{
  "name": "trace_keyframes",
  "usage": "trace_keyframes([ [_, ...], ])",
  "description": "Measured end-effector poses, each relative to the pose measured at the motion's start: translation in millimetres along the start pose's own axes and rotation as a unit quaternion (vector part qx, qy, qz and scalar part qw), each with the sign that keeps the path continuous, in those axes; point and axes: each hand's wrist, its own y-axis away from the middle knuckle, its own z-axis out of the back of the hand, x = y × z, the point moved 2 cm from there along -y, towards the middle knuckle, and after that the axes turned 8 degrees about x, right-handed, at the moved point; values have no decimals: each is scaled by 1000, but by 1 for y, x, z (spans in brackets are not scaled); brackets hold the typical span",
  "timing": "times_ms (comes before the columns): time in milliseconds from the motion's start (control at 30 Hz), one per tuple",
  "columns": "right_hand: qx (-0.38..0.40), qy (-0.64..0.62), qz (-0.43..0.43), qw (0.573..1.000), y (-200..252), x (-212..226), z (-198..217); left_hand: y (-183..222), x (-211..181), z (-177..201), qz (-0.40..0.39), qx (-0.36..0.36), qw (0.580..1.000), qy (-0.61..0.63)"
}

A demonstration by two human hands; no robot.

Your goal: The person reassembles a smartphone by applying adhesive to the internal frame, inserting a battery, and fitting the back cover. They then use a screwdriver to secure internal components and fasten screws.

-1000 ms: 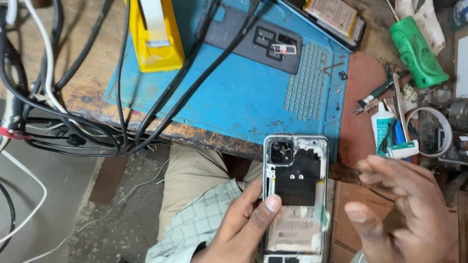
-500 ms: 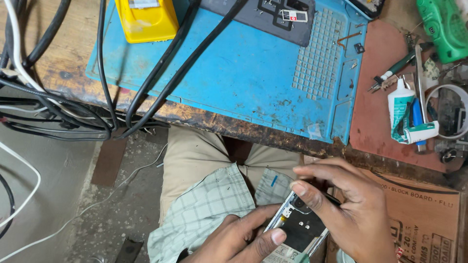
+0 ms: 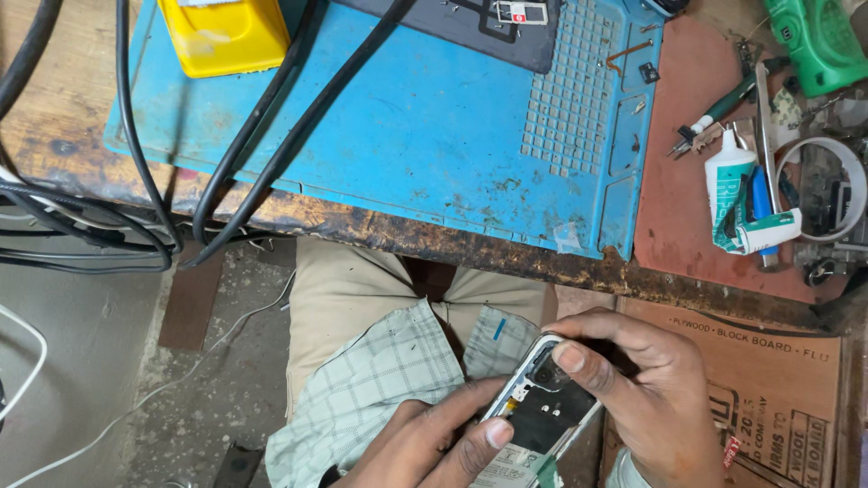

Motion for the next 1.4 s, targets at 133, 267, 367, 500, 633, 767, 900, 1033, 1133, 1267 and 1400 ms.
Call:
trace_keyframes([
  [133, 4, -29, 8, 1000, 3, -7, 1, -4, 3, -1, 36, 23, 999, -17],
  [267, -12, -22, -6, 1000, 8, -9, 0, -6, 7, -3, -24, 13, 999, -31],
  [367, -20, -25, -19, 999, 10, -8, -2, -5, 13, -5, -58, 12, 998, -29],
  [500, -28, -16, -15, 999, 10, -8, -5, -6, 17, -6, -44, 29, 998, -23],
  [633, 6, -40, -9, 999, 7, -9, -9, -6, 7, -2, -89, 8, 996, 18],
  [767, 63, -5, 4, 998, 7, -18, -18, -10, -1, 3, -173, -29, 981, 88],
  [900, 98, -149, 15, 984, 10, -34, -15, -12, 4, 6, -226, -90, 967, 79],
  [1033, 53, -191, 1, 980, 14, -58, -5, -14, 21, 12, -183, -140, 963, 136],
  [1133, 49, -171, 19, 984, 22, -77, -5, -14, 28, 12, -227, -170, 955, 87],
  [1267, 69, -131, 25, 989, 26, -83, -6, -16, 23, 11, -260, -143, 950, 101],
  [1400, 92, -81, -5, 993, 24, -73, -13, -25, 17, 11, -165, -104, 951, 241],
])
